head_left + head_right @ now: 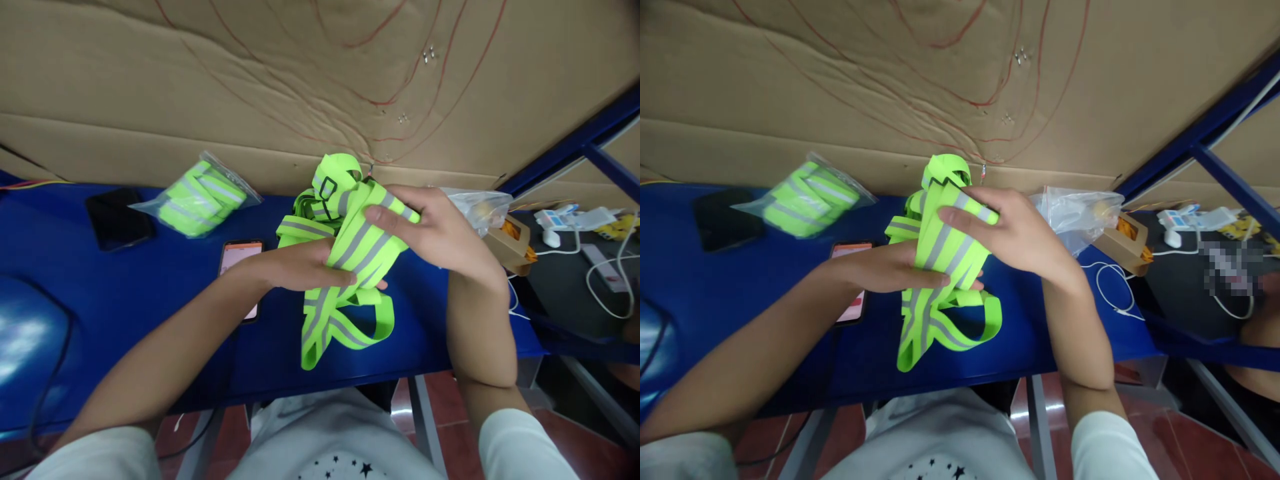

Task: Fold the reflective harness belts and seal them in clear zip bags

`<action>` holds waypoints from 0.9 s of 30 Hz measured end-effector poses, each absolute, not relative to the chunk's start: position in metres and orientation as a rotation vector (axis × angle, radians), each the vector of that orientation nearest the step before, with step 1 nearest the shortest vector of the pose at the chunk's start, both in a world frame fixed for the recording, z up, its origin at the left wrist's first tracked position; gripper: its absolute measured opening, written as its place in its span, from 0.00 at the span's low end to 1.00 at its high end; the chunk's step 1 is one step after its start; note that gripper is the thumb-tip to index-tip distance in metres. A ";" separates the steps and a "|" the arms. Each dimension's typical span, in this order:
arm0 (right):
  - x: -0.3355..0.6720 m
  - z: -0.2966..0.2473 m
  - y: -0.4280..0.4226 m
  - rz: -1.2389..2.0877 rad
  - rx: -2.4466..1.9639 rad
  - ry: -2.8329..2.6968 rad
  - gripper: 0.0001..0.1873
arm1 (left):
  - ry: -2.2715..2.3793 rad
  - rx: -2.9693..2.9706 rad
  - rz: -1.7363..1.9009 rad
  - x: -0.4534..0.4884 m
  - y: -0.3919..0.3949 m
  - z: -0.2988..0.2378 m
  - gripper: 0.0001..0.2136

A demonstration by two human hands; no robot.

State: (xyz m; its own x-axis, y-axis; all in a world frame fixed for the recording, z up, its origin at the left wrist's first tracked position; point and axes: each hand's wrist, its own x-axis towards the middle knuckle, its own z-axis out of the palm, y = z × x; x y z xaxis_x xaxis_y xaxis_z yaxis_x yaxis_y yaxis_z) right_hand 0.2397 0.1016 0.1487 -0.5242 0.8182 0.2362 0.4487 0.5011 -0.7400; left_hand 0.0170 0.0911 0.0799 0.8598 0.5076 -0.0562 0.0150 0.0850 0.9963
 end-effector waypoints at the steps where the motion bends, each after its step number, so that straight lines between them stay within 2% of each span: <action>1: 0.242 0.149 0.101 0.925 -1.050 -2.125 0.25 | 0.422 1.443 0.372 0.018 0.090 0.081 0.17; 4: 0.244 0.148 0.101 1.235 -1.085 -1.940 0.27 | 0.380 1.449 0.379 0.021 0.085 0.085 0.15; 8: 0.240 0.145 0.103 1.455 -1.040 -1.768 0.22 | 0.389 1.544 0.407 0.021 0.081 0.089 0.14; 17: 0.237 0.128 0.119 0.913 -0.966 -2.165 0.16 | 0.427 1.617 0.466 0.017 0.082 0.091 0.13; 21: 0.236 0.129 0.116 0.978 -0.912 -2.413 0.25 | 0.453 1.648 0.487 0.017 0.087 0.091 0.14; 24: 0.229 0.127 0.111 0.870 -0.935 -2.481 0.31 | 0.508 1.734 0.555 0.014 0.094 0.088 0.13; 27: 0.221 0.124 0.107 0.792 -1.019 -2.407 0.30 | 0.605 1.639 0.619 0.011 0.098 0.084 0.13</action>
